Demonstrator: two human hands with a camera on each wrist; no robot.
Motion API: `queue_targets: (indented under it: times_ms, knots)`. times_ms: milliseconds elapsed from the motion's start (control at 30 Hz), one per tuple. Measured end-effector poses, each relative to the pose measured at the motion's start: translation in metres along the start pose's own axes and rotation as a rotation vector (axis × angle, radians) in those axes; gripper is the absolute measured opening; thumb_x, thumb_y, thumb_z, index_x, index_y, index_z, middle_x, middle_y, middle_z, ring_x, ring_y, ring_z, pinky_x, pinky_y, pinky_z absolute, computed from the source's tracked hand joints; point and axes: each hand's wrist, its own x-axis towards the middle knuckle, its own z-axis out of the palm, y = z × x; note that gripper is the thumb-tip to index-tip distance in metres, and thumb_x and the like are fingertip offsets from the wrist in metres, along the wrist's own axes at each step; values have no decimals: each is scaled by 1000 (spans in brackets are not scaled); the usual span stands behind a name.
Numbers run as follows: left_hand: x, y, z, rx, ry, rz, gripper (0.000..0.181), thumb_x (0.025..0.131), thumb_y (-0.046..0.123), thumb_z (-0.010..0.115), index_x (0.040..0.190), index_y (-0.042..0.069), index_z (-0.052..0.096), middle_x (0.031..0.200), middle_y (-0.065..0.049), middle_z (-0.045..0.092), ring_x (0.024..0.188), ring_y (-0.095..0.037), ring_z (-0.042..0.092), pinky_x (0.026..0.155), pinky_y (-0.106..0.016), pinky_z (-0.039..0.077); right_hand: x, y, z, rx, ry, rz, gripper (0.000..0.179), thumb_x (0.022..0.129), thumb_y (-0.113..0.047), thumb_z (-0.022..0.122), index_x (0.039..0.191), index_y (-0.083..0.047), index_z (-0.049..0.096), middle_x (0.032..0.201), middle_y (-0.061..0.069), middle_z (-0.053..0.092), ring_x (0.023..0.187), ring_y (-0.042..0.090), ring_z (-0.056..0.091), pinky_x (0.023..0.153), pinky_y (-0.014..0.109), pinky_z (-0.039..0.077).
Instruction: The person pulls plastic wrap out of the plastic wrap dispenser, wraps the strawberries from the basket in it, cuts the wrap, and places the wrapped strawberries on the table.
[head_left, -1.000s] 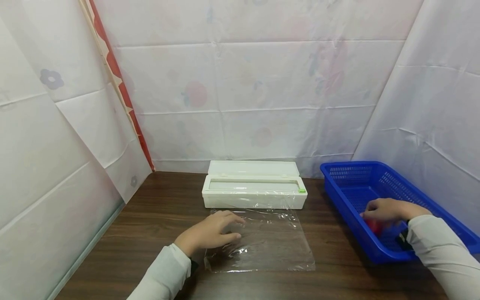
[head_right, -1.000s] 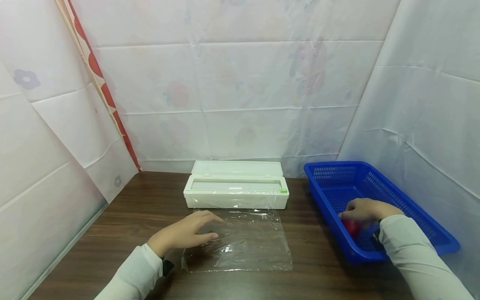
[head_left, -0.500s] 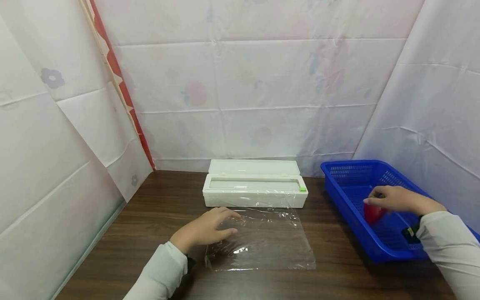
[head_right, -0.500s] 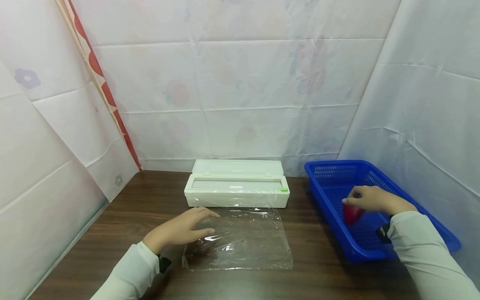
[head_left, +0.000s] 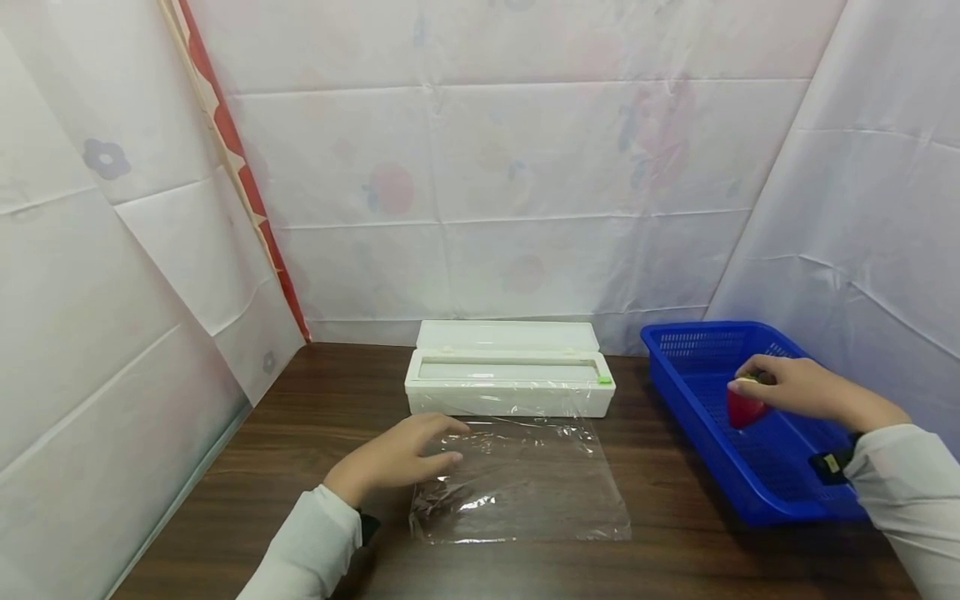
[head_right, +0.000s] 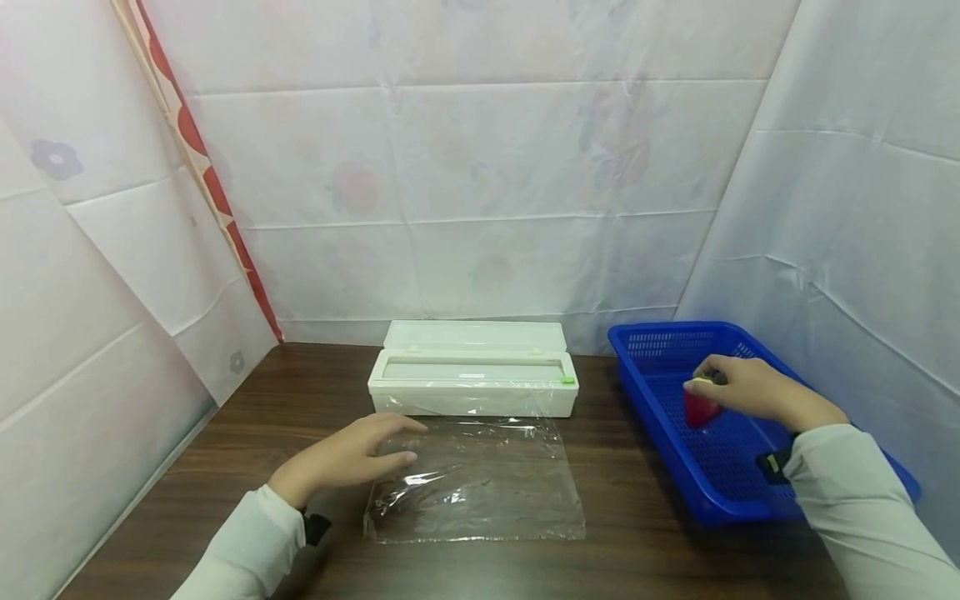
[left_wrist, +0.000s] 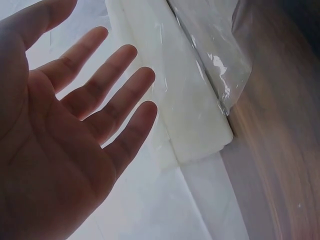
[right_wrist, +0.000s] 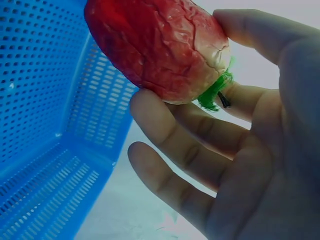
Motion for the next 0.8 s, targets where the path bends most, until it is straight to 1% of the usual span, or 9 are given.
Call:
queue_targets:
  times_ms: [200,300,567,667,800]
  knots:
    - [-3,-3,-3,-50,14,-6,43,93,37,56,126,10,54,125,-5,57,116,-14,46,98,-44,42,-1,-12,-6,-24,45,2,46,91,-48,53,108,-6,61,99,12,66,88,30,59,70,52,50]
    - [-4,-4,-5,-49,19,-9,42,93,37,55,126,11,54,125,-4,58,117,-14,46,98,-44,43,0,-18,-7,-21,40,-7,47,91,-49,52,110,-6,61,99,12,65,88,29,59,70,52,50]
    - [-7,-4,-10,-58,13,-31,41,93,37,55,126,13,54,125,-5,57,117,-16,47,98,-46,43,1,-33,-10,-19,48,-34,45,91,-50,53,109,-9,61,94,7,66,85,23,59,68,50,51]
    - [-8,-5,-10,-62,12,-40,40,93,38,55,126,15,54,125,-5,57,114,-17,49,96,-46,44,1,-39,-11,-12,44,-50,44,91,-49,53,108,-9,61,93,5,66,82,19,58,68,48,51]
    - [-9,-5,-11,-65,15,-40,40,93,38,55,125,15,54,124,-6,57,112,-17,50,93,-46,46,0,-48,-11,11,44,-80,41,92,-47,53,108,-10,61,92,3,66,81,15,57,68,46,52]
